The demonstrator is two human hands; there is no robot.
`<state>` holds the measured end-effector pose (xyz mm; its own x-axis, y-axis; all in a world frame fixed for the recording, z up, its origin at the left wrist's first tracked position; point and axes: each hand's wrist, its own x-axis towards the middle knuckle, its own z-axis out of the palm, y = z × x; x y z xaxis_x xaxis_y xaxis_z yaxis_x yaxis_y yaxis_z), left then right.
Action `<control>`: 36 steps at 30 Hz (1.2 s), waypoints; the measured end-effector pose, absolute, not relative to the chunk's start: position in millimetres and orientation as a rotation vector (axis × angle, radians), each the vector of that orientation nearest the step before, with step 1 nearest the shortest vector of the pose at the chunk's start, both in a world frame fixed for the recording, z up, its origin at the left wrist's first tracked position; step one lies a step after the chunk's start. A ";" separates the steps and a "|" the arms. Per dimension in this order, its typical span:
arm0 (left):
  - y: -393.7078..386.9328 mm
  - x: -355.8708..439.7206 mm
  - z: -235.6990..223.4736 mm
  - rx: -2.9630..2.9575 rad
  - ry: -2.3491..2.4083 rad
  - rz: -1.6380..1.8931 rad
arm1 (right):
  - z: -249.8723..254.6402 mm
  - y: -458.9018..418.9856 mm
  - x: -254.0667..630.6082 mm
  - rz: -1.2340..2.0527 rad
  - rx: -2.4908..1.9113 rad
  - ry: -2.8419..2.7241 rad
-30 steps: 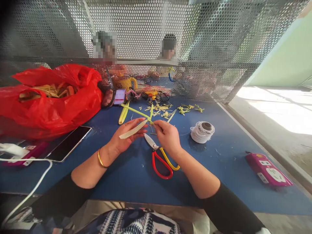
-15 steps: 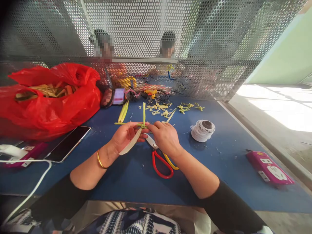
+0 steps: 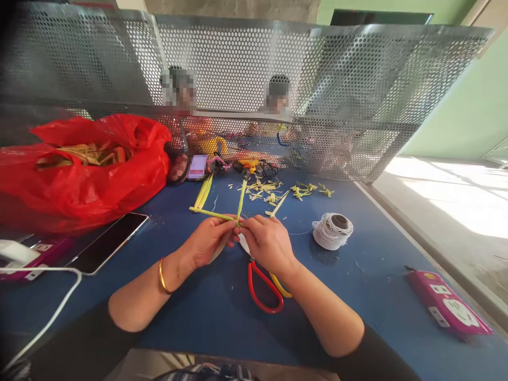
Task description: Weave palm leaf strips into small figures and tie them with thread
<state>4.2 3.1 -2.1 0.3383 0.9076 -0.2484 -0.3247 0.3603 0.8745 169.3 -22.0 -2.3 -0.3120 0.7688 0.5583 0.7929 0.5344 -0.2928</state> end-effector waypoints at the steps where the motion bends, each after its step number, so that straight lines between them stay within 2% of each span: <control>1: 3.4 3.9 -3.1 0.837 0.847 0.923 | -0.2 -20.7 169.7 0.096 -1.287 -2.019; 7: -1.2 3.0 -5.0 0.926 0.782 0.692 | 5.8 -9.5 171.4 1.108 -1.334 -1.394; 10: -4.3 4.5 -5.6 0.975 0.813 0.661 | 3.1 -10.0 166.8 1.286 -1.239 -1.290; 17: -5.1 8.0 -9.1 1.036 0.885 0.671 | -6.1 -9.9 165.1 0.952 -1.304 -1.389; 20: -5.0 9.0 -9.5 1.070 0.928 0.659 | -2.8 -12.9 169.4 0.493 -1.524 -1.572; 23: -7.1 9.8 -8.3 1.183 0.950 0.627 | 2.3 -19.8 169.4 0.040 -1.502 -1.716; 28: -15.7 14.6 -5.4 1.383 0.986 0.546 | -0.5 -26.8 160.3 0.132 -1.288 -2.015; 36: -18.2 16.3 -8.4 1.352 0.966 0.537 | -8.6 -26.6 156.3 0.195 -1.225 -1.974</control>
<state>16.3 -18.2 -8.4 0.5299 0.8056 -0.2650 0.2002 0.1848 0.9622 156.3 -26.6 -8.6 -0.2233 0.8119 0.5394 0.6909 0.5222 -0.5000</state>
